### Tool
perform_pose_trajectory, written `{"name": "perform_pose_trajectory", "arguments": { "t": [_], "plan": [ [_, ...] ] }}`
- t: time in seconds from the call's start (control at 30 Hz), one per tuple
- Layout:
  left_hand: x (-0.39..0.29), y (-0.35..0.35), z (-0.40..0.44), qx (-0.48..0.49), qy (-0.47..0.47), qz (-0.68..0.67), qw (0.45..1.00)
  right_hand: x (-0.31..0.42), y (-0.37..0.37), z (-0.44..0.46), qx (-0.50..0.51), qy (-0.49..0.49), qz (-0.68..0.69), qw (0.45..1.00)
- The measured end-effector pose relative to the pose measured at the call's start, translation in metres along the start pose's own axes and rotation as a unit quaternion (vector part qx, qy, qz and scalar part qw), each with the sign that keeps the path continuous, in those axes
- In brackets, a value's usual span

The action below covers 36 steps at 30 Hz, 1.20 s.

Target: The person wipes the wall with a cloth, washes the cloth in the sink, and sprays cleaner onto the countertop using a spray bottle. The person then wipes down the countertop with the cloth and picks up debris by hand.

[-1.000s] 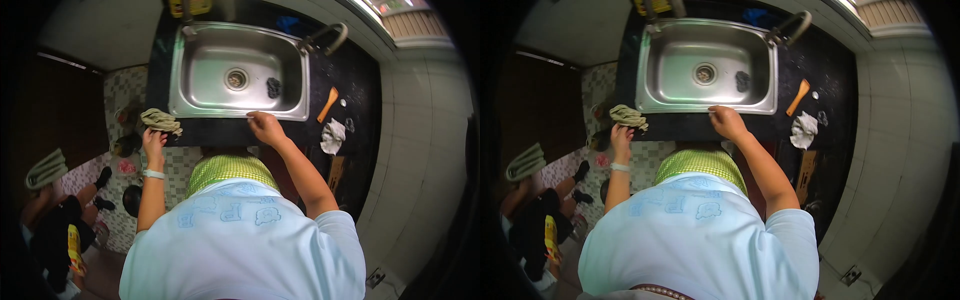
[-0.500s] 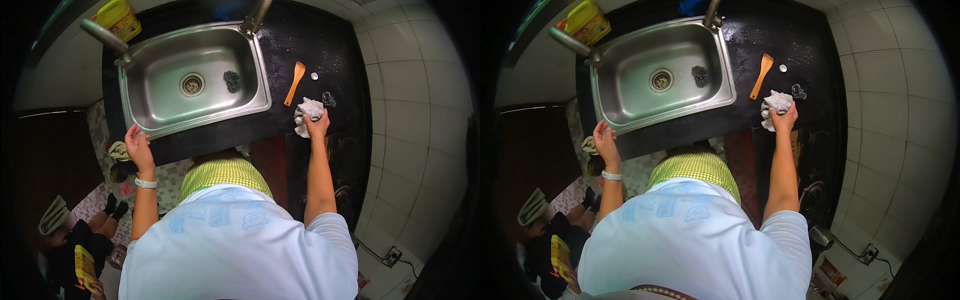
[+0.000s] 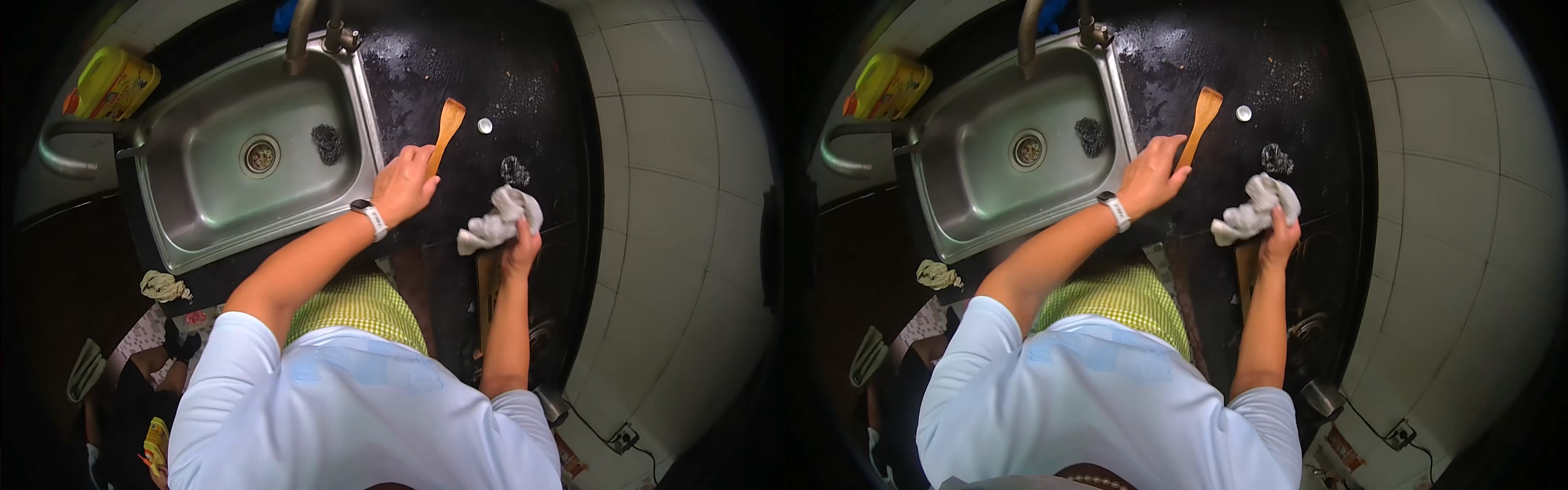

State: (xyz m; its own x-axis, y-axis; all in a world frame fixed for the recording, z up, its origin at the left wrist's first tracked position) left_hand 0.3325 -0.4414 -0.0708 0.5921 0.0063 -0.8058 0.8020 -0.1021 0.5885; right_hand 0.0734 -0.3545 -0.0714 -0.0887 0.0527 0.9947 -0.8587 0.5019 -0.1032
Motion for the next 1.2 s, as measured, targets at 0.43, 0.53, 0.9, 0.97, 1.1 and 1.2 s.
{"name": "perform_pose_trajectory", "arguments": {
  "t": [0.43, 0.53, 0.9, 0.97, 1.1, 1.2],
  "plan": [
    [-0.01, -0.024, 0.015, 0.133, -0.022, 0.155, 0.979, 0.103, 0.047, 0.108, 0.037, 0.038, 0.299, 0.953],
    [-0.002, -0.007, -0.007, 0.176, -0.088, 0.118, 0.973, 0.1, 0.033, 0.135, -0.03, 0.078, 0.213, 0.974],
    [0.045, 0.044, -0.064, 0.165, -0.108, 0.064, 0.978, 0.066, -0.14, 0.158, 0.135, -0.138, 0.331, 0.924],
    [0.052, 0.052, -0.066, 0.13, -0.083, 0.047, 0.987, 0.055, -0.18, 0.151, 0.119, -0.162, 0.248, 0.948],
    [0.073, 0.082, -0.065, 0.027, -0.025, 0.04, 0.999, -0.009, -0.223, 0.132, 0.187, 0.092, -0.333, 0.92],
    [0.097, 0.106, -0.065, -0.026, 0.005, 0.063, 0.998, -0.04, -0.257, 0.072, 0.381, 0.369, -0.418, 0.737]
  ]
}}
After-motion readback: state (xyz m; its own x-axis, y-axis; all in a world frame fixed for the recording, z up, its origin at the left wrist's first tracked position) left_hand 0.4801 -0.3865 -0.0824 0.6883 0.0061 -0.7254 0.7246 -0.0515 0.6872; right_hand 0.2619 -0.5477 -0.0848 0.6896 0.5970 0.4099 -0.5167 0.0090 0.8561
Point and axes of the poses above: each hand's wrist, its own z-axis towards the middle knuckle, its own y-axis out of the back of the hand, x = y × z, the point moved 3 cm from there along z, towards the middle knuckle, and after that the axes turned 13 degrees about y, right-handed, at the moved point
